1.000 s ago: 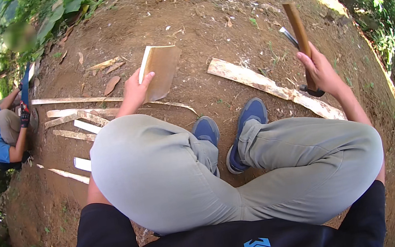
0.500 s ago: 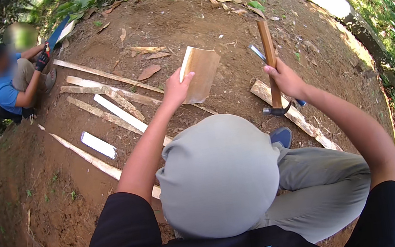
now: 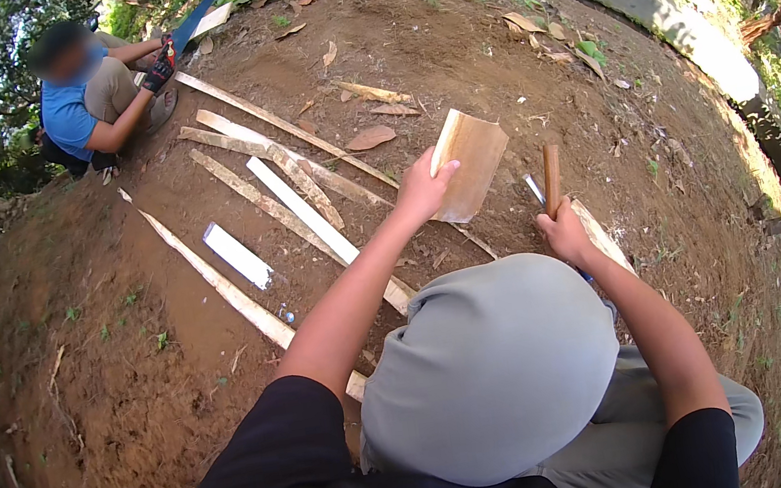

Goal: The person uses a hammer and a chisel to remove pieces of wood from a small board.

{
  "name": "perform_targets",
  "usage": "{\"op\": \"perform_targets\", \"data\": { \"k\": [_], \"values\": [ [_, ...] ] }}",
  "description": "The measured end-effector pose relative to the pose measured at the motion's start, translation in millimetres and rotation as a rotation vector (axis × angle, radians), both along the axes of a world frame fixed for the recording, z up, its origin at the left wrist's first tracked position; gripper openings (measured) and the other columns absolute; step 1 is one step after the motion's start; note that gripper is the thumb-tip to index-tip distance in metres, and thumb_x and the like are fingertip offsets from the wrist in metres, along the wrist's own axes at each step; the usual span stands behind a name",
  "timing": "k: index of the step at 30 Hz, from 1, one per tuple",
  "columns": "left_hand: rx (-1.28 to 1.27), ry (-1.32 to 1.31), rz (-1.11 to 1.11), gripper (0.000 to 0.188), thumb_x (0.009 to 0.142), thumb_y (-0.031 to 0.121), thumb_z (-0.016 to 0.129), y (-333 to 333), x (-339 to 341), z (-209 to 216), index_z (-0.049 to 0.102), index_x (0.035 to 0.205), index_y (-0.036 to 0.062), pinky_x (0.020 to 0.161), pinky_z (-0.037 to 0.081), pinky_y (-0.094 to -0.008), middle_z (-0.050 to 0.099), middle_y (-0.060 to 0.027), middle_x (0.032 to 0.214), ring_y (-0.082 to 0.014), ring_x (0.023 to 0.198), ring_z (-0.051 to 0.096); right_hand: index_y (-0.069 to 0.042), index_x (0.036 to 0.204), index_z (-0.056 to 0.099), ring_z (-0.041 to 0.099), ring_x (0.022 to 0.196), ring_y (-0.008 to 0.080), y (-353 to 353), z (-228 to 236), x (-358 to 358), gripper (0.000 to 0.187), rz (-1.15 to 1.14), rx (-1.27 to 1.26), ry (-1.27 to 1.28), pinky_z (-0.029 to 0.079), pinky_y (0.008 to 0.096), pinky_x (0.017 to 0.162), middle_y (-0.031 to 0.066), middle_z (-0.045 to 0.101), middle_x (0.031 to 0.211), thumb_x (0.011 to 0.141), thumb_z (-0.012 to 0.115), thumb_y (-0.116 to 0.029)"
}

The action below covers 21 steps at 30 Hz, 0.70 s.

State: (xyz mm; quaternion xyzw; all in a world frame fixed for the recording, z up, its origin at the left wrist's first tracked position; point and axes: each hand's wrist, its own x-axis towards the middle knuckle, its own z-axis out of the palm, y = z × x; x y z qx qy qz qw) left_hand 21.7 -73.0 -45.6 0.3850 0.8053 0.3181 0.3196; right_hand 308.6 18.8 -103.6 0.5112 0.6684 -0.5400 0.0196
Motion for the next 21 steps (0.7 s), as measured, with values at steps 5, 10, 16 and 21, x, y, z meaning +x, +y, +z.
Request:
{"op": "perform_targets", "data": {
  "k": [5, 10, 16, 21],
  "values": [
    [-0.052, -0.013, -0.012, 0.049, 0.097, 0.032, 0.068, 7.4, 4.5, 6.2, 0.060, 0.133, -0.0008, 0.096, 0.052, -0.0433, 0.071, -0.0227, 0.119, -0.0359, 0.111, 0.069, -0.002, 0.117, 0.045, 0.058, 0.063, 0.0159, 7.3, 18.5, 8.7, 0.031, -0.114, -0.284, 0.226, 0.051, 0.0326, 0.059, 0.0035, 0.053, 0.078, 0.093, 0.062, -0.012],
    [-0.008, -0.032, 0.013, 0.047, 0.097, 0.036, 0.067, 1.5, -2.9, -3.3, 0.062, 0.130, 0.0041, 0.096, 0.052, -0.0475, 0.071, -0.0240, 0.117, -0.0419, 0.111, 0.067, -0.002, 0.135, 0.044, 0.059, 0.072, 0.0149, -2.9, 21.8, 15.0, 0.049, 0.111, -0.569, 0.322, 0.051, 0.0315, 0.068, 0.0037, 0.058, 0.085, 0.091, 0.063, -0.009],
    [0.015, -0.045, -0.008, 0.049, 0.096, 0.037, 0.067, 3.5, -8.7, -9.3, 0.061, 0.131, 0.0021, 0.096, 0.052, -0.0468, 0.071, -0.0246, 0.117, -0.0412, 0.111, 0.067, -0.002, 0.135, 0.057, 0.063, 0.091, 0.0138, -26.6, 26.1, 17.1, 0.047, 0.435, -0.686, 0.107, 0.053, 0.0328, 0.082, 0.0047, 0.067, 0.098, 0.094, 0.071, -0.020],
    [-0.007, -0.042, 0.009, 0.049, 0.096, 0.036, 0.067, 1.3, -8.9, -8.9, 0.061, 0.131, 0.0026, 0.094, 0.053, -0.0471, 0.071, -0.0241, 0.115, -0.0413, 0.110, 0.068, -0.005, 0.116, 0.062, 0.062, 0.090, 0.0123, -12.9, 84.3, 25.8, 0.030, 0.342, -0.809, 0.217, 0.053, 0.0329, 0.085, 0.0032, 0.066, 0.097, 0.097, 0.071, -0.026]
  ]
}}
